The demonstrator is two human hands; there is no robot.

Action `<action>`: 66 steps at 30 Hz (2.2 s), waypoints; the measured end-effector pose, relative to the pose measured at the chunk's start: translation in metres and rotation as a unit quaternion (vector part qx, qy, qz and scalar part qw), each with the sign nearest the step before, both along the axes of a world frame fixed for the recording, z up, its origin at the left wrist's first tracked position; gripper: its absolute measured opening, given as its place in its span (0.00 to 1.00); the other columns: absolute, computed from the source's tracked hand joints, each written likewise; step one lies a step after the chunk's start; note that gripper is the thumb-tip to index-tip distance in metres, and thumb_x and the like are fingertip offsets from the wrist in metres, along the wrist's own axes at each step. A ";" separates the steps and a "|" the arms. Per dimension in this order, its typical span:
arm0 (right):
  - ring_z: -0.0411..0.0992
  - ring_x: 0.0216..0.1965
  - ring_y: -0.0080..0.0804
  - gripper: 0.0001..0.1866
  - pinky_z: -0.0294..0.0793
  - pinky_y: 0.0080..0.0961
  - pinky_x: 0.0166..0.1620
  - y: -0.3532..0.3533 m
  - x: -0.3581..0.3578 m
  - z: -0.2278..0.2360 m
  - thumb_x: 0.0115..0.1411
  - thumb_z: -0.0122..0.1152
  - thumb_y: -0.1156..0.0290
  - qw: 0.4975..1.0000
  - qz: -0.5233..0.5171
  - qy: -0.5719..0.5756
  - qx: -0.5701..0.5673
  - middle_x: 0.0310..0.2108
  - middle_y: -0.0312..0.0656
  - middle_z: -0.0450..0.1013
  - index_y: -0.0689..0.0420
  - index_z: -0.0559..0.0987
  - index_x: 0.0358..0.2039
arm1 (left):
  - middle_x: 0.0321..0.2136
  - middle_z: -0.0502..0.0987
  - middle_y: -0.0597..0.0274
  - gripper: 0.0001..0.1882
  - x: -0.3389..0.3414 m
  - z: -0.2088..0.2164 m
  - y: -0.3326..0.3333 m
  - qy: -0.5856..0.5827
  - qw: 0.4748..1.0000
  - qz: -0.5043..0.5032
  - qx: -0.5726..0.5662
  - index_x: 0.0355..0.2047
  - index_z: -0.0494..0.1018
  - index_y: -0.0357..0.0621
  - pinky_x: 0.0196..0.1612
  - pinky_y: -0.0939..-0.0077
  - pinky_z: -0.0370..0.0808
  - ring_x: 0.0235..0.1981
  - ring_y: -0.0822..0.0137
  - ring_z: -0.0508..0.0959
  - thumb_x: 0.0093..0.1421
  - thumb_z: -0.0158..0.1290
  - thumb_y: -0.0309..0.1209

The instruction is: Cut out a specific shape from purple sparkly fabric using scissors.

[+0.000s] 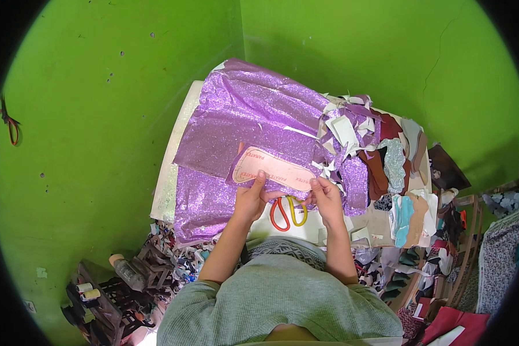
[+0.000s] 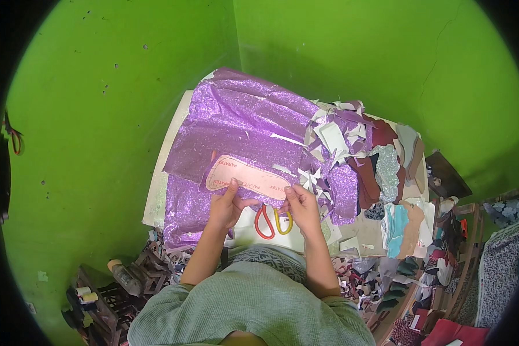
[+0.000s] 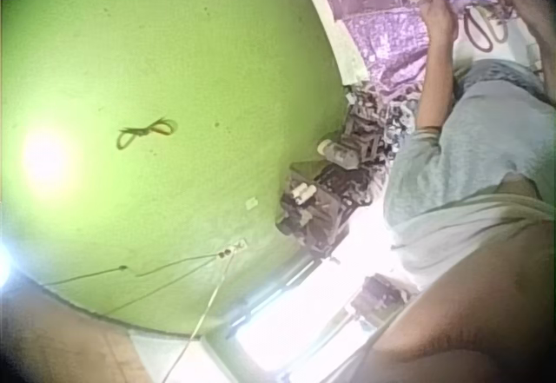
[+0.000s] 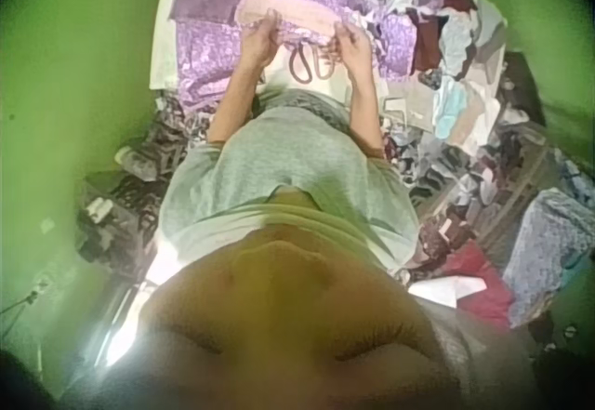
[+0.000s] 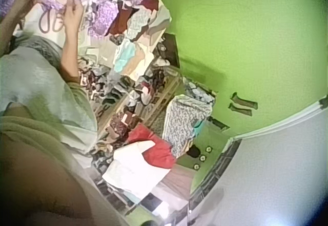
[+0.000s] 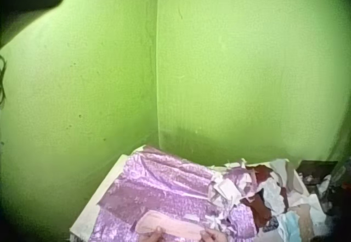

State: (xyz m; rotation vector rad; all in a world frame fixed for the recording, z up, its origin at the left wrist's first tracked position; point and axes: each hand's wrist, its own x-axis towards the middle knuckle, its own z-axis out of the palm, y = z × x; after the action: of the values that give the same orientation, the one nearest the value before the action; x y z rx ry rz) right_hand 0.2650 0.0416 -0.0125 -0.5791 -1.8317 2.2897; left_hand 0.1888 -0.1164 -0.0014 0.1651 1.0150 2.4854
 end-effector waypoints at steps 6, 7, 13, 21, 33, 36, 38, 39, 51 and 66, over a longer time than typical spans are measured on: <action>0.65 0.18 0.19 0.15 0.70 0.17 0.24 0.002 0.005 -0.003 0.58 0.46 0.63 1.000 0.018 0.002 0.001 0.18 0.36 0.66 0.64 0.71 0.26 | 0.42 0.65 0.50 0.19 0.001 -0.016 -0.002 -0.027 1.000 -0.011 0.001 0.47 0.55 0.35 0.32 0.61 0.79 0.41 0.58 0.71 0.58 0.43 0.32; 0.65 0.19 0.19 0.15 0.70 0.17 0.24 0.002 0.005 -0.003 0.58 0.46 0.63 1.000 0.016 0.002 0.003 0.17 0.36 0.66 0.64 0.71 0.26 | 0.42 0.65 0.50 0.19 0.002 -0.016 -0.002 -0.026 1.000 -0.012 0.001 0.47 0.55 0.35 0.32 0.61 0.79 0.41 0.58 0.71 0.58 0.43 0.32; 0.64 0.19 0.17 0.16 0.65 0.14 0.24 0.002 0.004 -0.004 0.58 0.48 0.61 1.000 0.009 0.009 0.027 0.17 0.33 0.66 0.63 0.72 0.25 | 0.43 0.65 0.51 0.18 0.003 -0.018 0.000 -0.022 0.999 -0.033 -0.021 0.48 0.55 0.36 0.33 0.59 0.78 0.42 0.57 0.70 0.59 0.41 0.30; 0.64 0.19 0.16 0.15 0.64 0.13 0.24 0.000 0.005 -0.002 0.57 0.49 0.62 0.998 0.004 0.000 0.060 0.17 0.33 0.66 0.63 0.72 0.24 | 0.43 0.65 0.50 0.17 0.005 -0.020 0.000 -0.019 0.999 -0.016 -0.020 0.47 0.56 0.36 0.35 0.58 0.78 0.42 0.56 0.70 0.58 0.41 0.28; 0.66 0.17 0.16 0.14 0.66 0.13 0.21 -0.003 0.003 -0.002 0.56 0.52 0.67 0.992 -0.024 0.033 0.116 0.14 0.34 0.67 0.64 0.71 0.19 | 0.33 0.71 0.56 0.15 0.012 -0.006 0.011 -0.122 0.992 0.025 -0.029 0.39 0.64 0.32 0.29 0.77 0.75 0.32 0.67 0.74 0.55 0.49 0.30; 0.66 0.16 0.16 0.13 0.66 0.13 0.20 -0.008 0.002 0.001 0.55 0.52 0.68 0.992 -0.020 0.027 0.125 0.14 0.34 0.67 0.64 0.72 0.19 | 0.30 0.71 0.57 0.15 0.018 -0.021 0.012 -0.099 0.974 -0.019 -0.205 0.33 0.68 0.30 0.30 0.79 0.73 0.29 0.70 0.73 0.52 0.54 0.32; 0.66 0.16 0.16 0.13 0.66 0.13 0.20 -0.007 0.002 -0.001 0.55 0.53 0.68 0.992 -0.024 0.026 0.124 0.13 0.34 0.67 0.65 0.72 0.19 | 0.29 0.71 0.57 0.15 0.020 -0.020 0.016 -0.104 0.971 -0.010 -0.213 0.31 0.69 0.29 0.29 0.80 0.72 0.27 0.72 0.72 0.51 0.55 0.32; 0.67 0.17 0.17 0.12 0.67 0.13 0.21 -0.007 0.002 -0.005 0.55 0.53 0.69 0.992 -0.020 0.020 0.121 0.15 0.35 0.68 0.65 0.73 0.21 | 0.29 0.72 0.58 0.16 0.021 -0.019 0.017 -0.110 0.969 -0.001 -0.221 0.29 0.70 0.29 0.27 0.81 0.71 0.26 0.73 0.71 0.49 0.56 0.33; 0.71 0.31 0.45 0.27 0.70 0.32 0.35 0.004 -0.004 -0.098 0.45 0.58 0.49 0.863 0.202 -0.234 0.399 0.28 0.52 0.71 0.63 0.71 0.32 | 0.29 0.72 0.59 0.11 -0.008 -0.030 -0.002 -0.120 0.981 0.099 -0.113 0.34 0.68 0.34 0.22 0.79 0.74 0.26 0.71 0.74 0.51 0.53 0.25; 0.70 0.28 0.50 0.27 0.71 0.36 0.31 -0.029 -0.007 -0.122 0.42 0.61 0.64 0.825 0.137 -0.195 0.512 0.29 0.60 0.68 0.70 0.61 0.34 | 0.30 0.72 0.58 0.09 -0.007 -0.031 -0.008 -0.113 0.984 0.115 -0.070 0.33 0.67 0.33 0.25 0.73 0.77 0.29 0.68 0.75 0.53 0.50 0.25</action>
State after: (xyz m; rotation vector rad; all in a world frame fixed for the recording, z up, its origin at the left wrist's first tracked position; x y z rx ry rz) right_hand 0.2582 0.0129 -0.1350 -0.6085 -3.0646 0.9483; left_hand 0.1815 -0.1246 -0.0322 -0.2891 1.1600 2.5479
